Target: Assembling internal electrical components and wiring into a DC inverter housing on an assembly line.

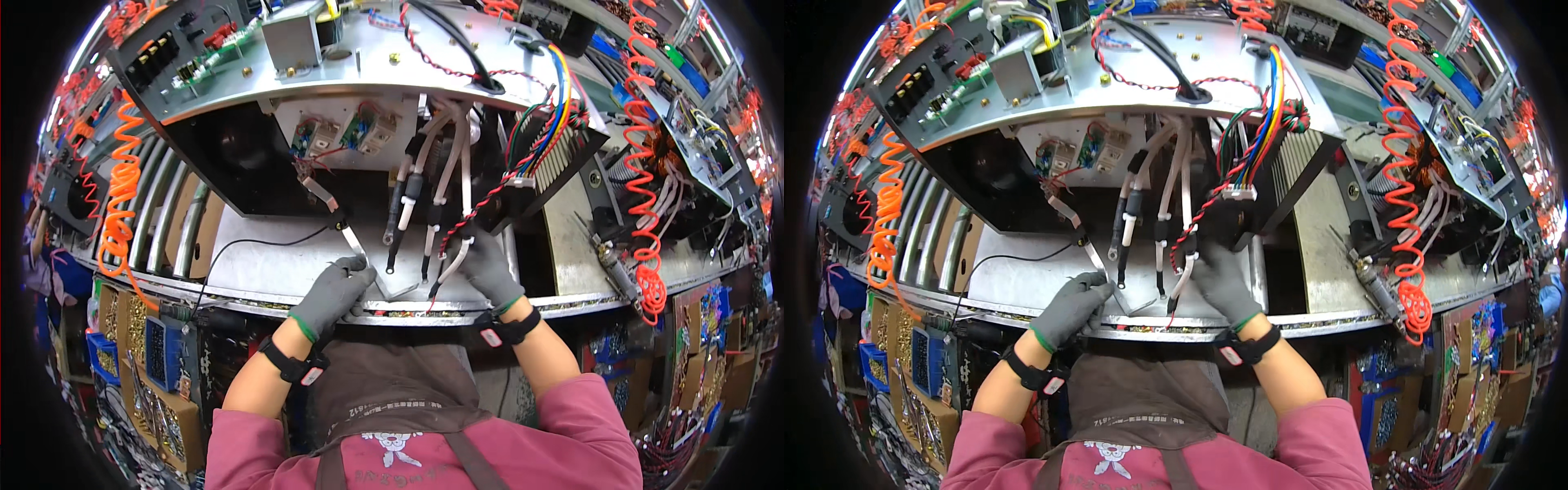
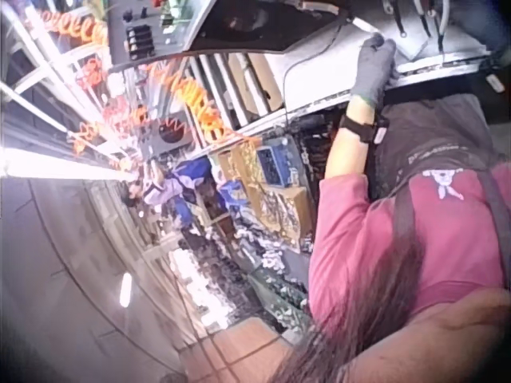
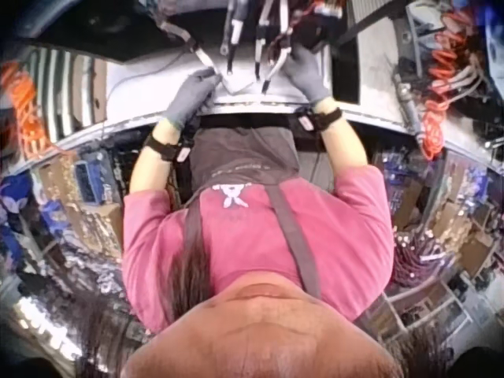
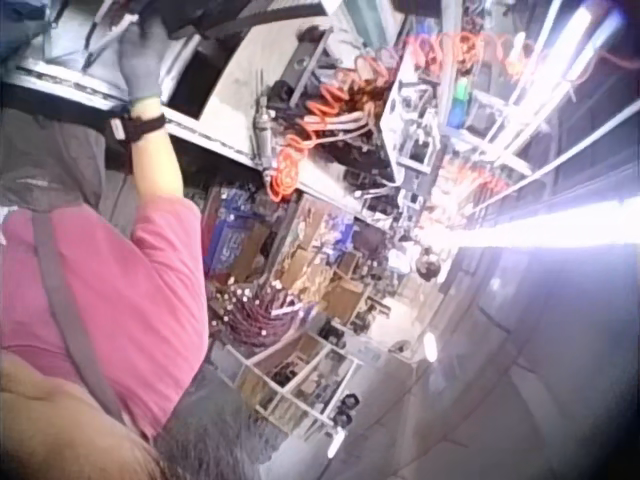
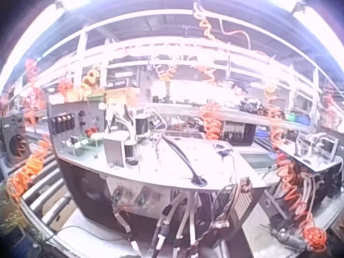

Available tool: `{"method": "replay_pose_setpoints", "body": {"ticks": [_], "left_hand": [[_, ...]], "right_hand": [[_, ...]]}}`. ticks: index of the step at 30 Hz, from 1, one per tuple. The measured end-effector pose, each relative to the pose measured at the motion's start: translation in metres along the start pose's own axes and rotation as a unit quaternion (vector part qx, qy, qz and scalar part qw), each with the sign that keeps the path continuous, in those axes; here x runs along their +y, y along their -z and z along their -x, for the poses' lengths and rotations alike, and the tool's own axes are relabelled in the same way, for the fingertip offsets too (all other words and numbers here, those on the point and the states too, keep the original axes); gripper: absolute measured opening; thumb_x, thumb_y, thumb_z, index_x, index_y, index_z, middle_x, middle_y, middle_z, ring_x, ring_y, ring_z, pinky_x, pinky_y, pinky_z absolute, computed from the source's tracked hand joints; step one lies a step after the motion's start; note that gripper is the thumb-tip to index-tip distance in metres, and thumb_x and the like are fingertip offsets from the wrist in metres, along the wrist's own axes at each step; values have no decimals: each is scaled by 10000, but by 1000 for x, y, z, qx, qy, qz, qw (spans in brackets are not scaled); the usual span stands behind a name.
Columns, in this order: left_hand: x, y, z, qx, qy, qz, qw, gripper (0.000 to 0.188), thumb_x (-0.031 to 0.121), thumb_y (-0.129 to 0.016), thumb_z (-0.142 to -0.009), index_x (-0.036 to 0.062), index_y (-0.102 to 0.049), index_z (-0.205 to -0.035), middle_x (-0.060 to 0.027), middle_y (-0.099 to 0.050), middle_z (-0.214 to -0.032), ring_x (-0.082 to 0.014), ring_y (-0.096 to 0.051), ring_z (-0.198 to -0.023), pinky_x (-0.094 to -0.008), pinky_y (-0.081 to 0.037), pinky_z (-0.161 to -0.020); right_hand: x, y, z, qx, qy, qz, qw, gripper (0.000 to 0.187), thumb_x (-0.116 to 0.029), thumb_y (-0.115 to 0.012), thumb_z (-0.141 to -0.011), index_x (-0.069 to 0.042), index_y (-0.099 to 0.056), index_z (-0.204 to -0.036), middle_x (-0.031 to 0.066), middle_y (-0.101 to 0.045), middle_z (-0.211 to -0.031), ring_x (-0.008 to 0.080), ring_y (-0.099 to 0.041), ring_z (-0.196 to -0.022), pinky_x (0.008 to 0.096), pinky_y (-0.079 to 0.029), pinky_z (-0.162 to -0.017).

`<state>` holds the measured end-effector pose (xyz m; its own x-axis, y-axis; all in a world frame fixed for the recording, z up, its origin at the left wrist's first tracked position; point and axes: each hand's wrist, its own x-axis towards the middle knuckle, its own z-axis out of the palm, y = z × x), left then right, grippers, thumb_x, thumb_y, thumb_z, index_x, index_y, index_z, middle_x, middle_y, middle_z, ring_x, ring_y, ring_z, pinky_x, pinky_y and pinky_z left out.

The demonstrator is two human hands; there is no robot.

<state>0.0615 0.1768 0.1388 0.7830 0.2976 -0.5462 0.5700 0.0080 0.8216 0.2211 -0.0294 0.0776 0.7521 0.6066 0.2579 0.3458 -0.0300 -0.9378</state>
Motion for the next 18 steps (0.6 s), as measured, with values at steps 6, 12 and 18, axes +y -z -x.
{"method": "replay_pose_setpoints", "body": {"ticks": [6, 12, 18], "left_hand": [[-6, 3, -25, -3, 39, 51, 998, 228, 299, -579, -878, 77, -555, -833, 18, -471, -561, -62, -418, -376, -207, -315, -335], [-10, 27, 9, -55, 22, 99, 993, 286, 337, -591, -888, 71, -593, -782, 23, -447, -495, -47, -353, -364, -212, -237, -327], [13, -15, 6, 27, -28, 183, 982, 346, 400, -626, -863, 89, -524, -753, 39, -440, -594, -44, -390, -450, -195, -288, -371]], "right_hand": [[-48, -18, -27, -204, -144, -149, 957, 195, 39, -580, -759, -13, -571, -946, 16, -566, -734, 108, -539, -640, 285, -463, -598], [-134, -13, -46, -307, -63, -180, 932, 227, -60, -537, -846, -76, -587, -1067, -33, -543, -713, 33, -466, -581, 201, -372, -502], [-169, -12, -85, -265, -82, -338, 899, 142, -146, -524, -887, -62, -611, -963, -15, -589, -714, 38, -528, -580, 194, -399, -469]]}}
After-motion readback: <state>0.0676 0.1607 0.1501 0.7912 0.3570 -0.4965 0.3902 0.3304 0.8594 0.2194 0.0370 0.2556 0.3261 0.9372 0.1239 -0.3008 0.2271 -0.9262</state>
